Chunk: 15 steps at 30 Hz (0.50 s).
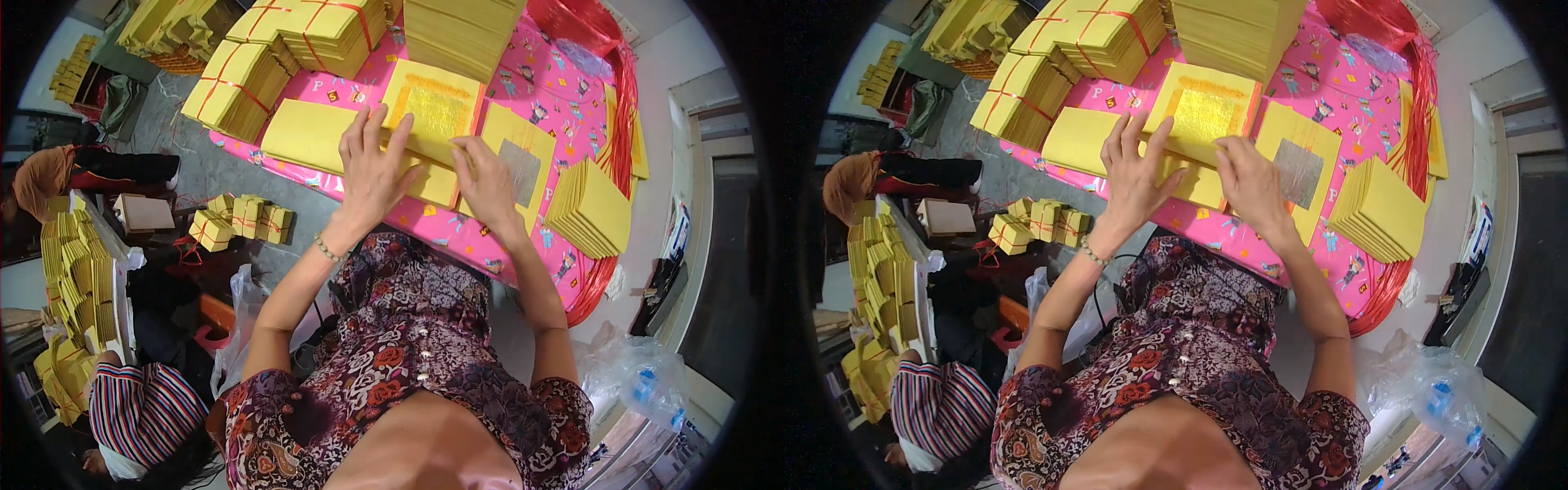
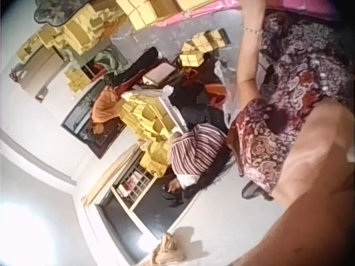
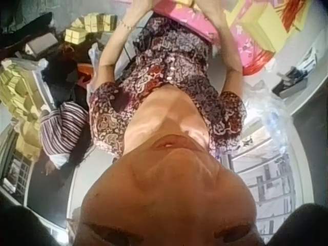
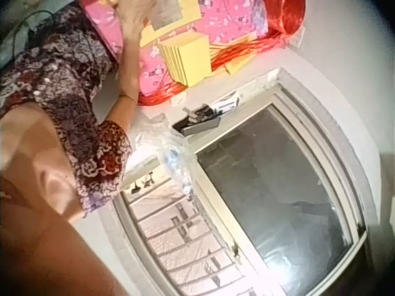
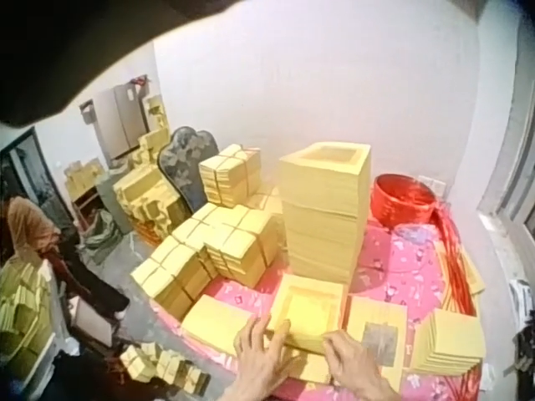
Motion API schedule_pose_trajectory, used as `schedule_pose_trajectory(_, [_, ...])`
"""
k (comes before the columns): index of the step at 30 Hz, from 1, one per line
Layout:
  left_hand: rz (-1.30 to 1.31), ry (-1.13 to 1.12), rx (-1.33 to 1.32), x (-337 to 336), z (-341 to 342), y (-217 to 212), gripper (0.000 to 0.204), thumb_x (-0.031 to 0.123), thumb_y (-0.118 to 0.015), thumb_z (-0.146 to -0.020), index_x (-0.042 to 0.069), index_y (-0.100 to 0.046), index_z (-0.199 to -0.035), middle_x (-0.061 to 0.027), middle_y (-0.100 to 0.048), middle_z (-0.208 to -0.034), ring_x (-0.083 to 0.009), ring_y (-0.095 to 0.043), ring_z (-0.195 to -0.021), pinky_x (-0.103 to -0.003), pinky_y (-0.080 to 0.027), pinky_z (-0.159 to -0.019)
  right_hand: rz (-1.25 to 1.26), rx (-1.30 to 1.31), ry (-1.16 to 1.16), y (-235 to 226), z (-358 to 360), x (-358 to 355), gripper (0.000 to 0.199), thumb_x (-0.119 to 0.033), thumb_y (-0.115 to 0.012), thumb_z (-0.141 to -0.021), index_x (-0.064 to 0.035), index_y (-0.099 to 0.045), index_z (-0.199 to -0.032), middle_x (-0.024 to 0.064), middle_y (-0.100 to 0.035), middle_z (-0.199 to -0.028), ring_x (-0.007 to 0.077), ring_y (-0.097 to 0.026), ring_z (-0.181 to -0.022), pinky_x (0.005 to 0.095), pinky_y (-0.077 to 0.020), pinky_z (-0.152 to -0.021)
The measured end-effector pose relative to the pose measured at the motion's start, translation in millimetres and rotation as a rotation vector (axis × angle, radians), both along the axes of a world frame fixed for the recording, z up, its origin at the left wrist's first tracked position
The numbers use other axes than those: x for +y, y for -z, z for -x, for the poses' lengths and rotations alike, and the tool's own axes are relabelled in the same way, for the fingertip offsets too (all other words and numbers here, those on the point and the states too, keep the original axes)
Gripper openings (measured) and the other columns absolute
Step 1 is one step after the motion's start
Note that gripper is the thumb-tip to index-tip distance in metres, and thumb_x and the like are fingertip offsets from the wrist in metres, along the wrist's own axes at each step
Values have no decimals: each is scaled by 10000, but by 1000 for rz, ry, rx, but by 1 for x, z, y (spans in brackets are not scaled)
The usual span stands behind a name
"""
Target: Sorting and stacking sheets of yellow joss paper with gold leaf decoration.
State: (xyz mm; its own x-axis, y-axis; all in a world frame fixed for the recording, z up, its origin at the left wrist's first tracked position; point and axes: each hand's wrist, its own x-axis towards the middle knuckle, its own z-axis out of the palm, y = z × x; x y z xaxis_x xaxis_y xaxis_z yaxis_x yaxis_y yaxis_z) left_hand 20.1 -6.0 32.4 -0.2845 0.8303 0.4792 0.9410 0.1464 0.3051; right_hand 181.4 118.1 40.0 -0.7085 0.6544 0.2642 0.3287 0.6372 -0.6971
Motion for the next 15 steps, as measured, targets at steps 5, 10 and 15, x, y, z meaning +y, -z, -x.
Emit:
schedule_pose_trajectory(5, [-31, 127, 0, 19, -7, 15, 775, 239, -802, -779, 156, -461, -1470, -180, -382, -1476, -392, -338, -1379, -509, -323, -1104, -97, 29, 48, 4, 24, 60, 188, -150, -557, -972, -6, -614, -1080, 193, -648, -1019, 403, -646, -945, 461, -518, -798])
schedule_pose_trajectory(10, [17, 200, -50, 44, 1, 32, 780, 316, -760, -833, 147, -403, -1505, -213, -350, -1505, -415, -331, -1385, -529, -306, -1124, -214, -72, 103, 24, 54, 105, 187, -146, -577, -955, -1, -617, -1066, 195, -653, -1040, 402, -643, -957, 475, -515, -802])
schedule_pose_trajectory(15, [93, 176, 9, 61, 8, 41, 742, 464, -648, -895, 153, -390, -1517, -225, -356, -1512, -418, -318, -1398, -534, -270, -1139, -480, -130, 106, 39, 66, 123, 132, -114, -622, -891, -21, -648, -982, 163, -650, -971, 363, -627, -946, 474, -512, -778])
